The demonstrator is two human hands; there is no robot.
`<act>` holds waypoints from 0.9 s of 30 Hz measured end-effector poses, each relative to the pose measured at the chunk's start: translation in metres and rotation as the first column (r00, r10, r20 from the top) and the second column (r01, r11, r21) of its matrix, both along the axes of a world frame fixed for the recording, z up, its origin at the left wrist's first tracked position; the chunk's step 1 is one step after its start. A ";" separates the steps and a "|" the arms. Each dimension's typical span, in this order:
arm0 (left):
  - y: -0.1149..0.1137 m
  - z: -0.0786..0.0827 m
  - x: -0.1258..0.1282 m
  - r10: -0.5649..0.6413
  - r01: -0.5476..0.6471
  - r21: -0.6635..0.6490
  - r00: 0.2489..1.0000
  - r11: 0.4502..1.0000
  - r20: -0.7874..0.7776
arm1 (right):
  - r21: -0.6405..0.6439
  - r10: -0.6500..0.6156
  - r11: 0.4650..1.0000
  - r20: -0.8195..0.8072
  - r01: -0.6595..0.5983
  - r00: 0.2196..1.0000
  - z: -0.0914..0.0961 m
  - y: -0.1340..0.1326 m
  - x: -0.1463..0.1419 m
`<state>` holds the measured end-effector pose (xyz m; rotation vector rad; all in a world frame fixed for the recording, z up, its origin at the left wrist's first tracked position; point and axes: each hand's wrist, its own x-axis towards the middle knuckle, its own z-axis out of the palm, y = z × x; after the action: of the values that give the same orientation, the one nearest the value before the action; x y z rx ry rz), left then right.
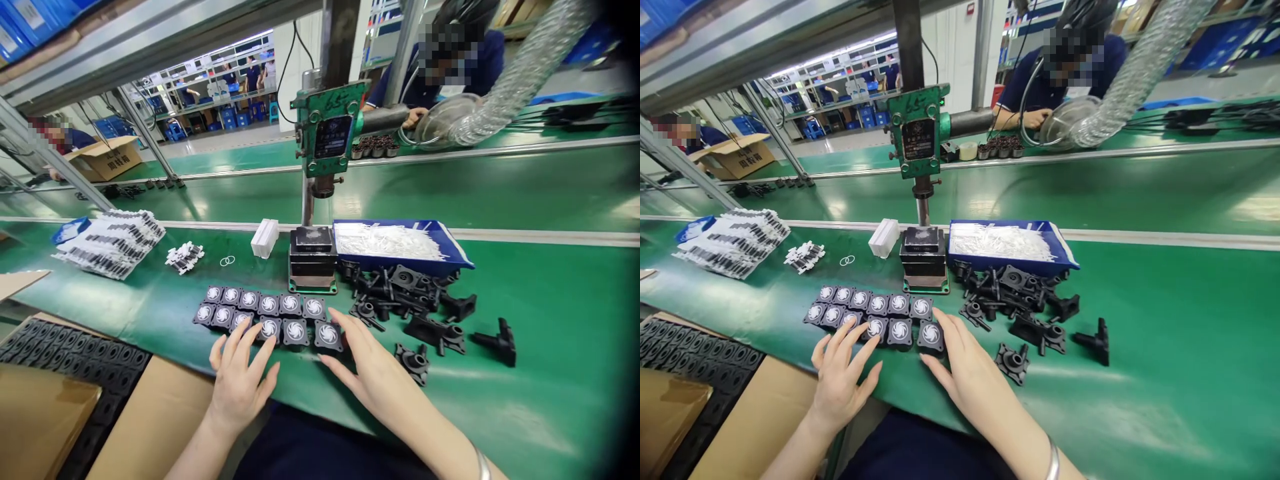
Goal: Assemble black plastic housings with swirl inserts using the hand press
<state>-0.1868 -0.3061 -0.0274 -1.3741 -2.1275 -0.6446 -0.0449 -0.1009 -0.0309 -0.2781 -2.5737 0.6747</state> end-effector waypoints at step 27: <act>0.012 0.040 -0.083 -0.059 0.037 -0.304 0.996 0.952 -0.063 | -0.144 0.043 0.990 0.252 -0.007 0.967 0.014 0.001 -0.039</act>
<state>-0.2697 -0.2939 0.0127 -1.5879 -2.2074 -0.2873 -0.0842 -0.1001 -0.0171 -0.4029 -2.7800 0.8853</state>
